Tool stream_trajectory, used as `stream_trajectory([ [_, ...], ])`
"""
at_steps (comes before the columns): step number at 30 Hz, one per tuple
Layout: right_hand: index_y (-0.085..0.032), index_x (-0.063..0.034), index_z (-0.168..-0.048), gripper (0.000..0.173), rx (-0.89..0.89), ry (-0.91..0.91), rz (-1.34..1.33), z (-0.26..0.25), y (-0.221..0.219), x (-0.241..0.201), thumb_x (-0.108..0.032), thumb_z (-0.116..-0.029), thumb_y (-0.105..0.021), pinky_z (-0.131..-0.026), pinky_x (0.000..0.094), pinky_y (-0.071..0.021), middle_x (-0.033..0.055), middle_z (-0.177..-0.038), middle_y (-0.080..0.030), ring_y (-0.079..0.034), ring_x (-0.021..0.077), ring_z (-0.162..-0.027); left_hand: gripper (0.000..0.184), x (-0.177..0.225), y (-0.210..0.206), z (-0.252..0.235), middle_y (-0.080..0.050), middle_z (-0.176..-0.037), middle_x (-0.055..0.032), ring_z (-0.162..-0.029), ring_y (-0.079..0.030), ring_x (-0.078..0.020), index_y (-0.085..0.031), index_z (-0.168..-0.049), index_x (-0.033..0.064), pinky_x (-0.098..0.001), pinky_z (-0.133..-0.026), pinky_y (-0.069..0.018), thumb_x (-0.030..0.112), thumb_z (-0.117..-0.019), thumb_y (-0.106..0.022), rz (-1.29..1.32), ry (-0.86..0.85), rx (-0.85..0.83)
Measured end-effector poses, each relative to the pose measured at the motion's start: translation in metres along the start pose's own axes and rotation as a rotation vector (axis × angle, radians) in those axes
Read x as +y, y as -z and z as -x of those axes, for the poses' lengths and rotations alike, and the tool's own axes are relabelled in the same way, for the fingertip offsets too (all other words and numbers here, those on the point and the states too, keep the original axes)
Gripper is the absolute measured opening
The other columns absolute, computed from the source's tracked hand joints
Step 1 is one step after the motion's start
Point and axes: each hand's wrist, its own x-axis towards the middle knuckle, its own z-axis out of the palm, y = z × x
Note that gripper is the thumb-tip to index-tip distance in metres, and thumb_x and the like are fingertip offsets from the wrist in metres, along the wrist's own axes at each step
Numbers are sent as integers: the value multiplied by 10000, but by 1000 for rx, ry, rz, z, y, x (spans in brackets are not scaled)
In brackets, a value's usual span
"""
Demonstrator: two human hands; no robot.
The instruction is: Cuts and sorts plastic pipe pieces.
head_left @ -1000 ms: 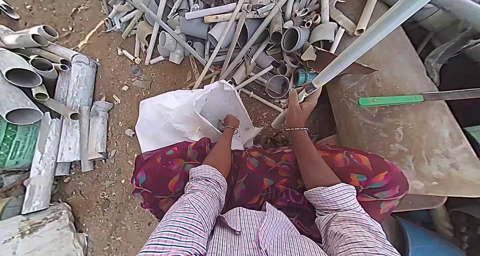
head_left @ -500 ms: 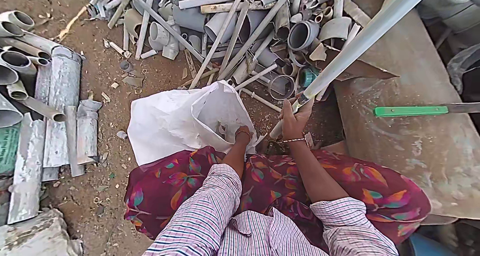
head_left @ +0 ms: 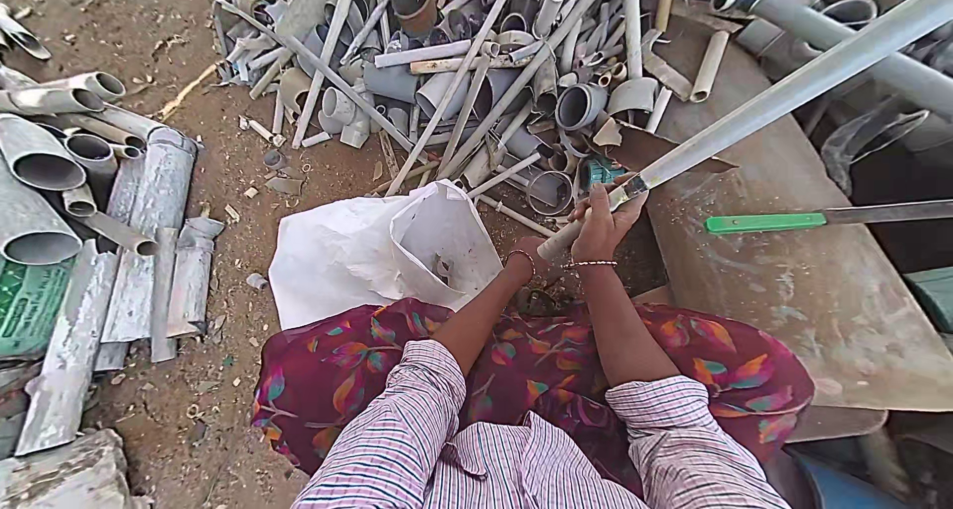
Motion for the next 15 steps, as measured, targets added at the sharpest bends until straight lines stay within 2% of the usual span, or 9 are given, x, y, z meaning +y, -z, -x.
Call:
stream_trajectory([
  [2,-400,-77,-1208,238,27,-76,-103,-3,2,-11,9,-996,-466,-468,219,-524,-34,-768,-518,-502,45,-471,235,1,13,13,-678,-1137,-296,-1111,-645,-446,-691,-1130,-68,-616,-977,-482,100,-966,-677,54,-15,84],
  [4,-412,-121,-1162,235,39,-153,-224,-7,5,-23,26,-983,-449,-451,229,-509,-50,-675,-491,-487,57,-444,264,2,28,31,-667,-1157,-300,-1081,-650,-407,-657,-1201,-88,-563,-977,-482,106,-1050,-560,279,-33,154],
  [5,-427,-135,-1111,224,30,-176,-281,-10,6,-28,34,-965,-441,-444,233,-498,-55,-634,-483,-479,62,-432,320,5,35,42,-664,-1186,-270,-1055,-650,-341,-634,-1268,-69,-496,-959,-495,147,-1098,-470,433,-28,161],
  [7,-446,-156,-1040,206,-22,-221,-371,-12,8,-36,27,-959,-397,-440,229,-467,-62,-596,-476,-467,65,-428,464,14,49,65,-656,-1139,-168,-890,-623,-175,-589,-1307,-19,-343,-814,-517,280,-1146,-273,727,-24,96],
  [9,-469,-173,-984,175,-87,-275,-421,-11,7,-39,-61,-1040,-347,-431,211,-443,-77,-571,-464,-452,51,-421,578,14,56,82,-691,-1037,-103,-808,-669,-136,-580,-1305,2,-310,-751,-561,379,-1139,-175,852,-106,-17],
  [11,-490,-187,-935,320,-169,-321,-458,-5,3,-42,-273,-1130,-251,-417,206,-432,-83,-561,-457,-439,48,-413,439,16,57,102,-724,-975,-70,-762,-704,-109,-561,-1303,-6,-268,-718,-593,282,-1140,-272,831,-222,-75],
  [12,-497,-199,-970,437,-237,-316,-478,-2,2,-42,-394,-1130,-140,-414,205,-438,-88,-562,-471,-456,45,-416,334,18,54,112,-707,-923,-57,-717,-691,-94,-554,-1281,-29,-252,-691,-594,192,-1127,-357,798,-259,-70],
  [13,-515,-206,-1006,557,-288,-313,-505,0,1,-41,-494,-1102,-49,-413,218,-440,-82,-563,-486,-474,56,-425,278,19,51,119,-675,-863,-52,-661,-659,-83,-561,-1238,-55,-240,-657,-580,136,-1112,-403,768,-279,-51],
  [15,-550,-211,-1061,731,-378,-303,-570,2,1,-38,-617,-1030,57,-428,247,-472,-65,-585,-549,-529,83,-457,273,15,48,129,-639,-802,-28,-599,-623,-61,-568,-1178,-53,-217,-629,-566,131,-1117,-375,734,-285,-47],
])
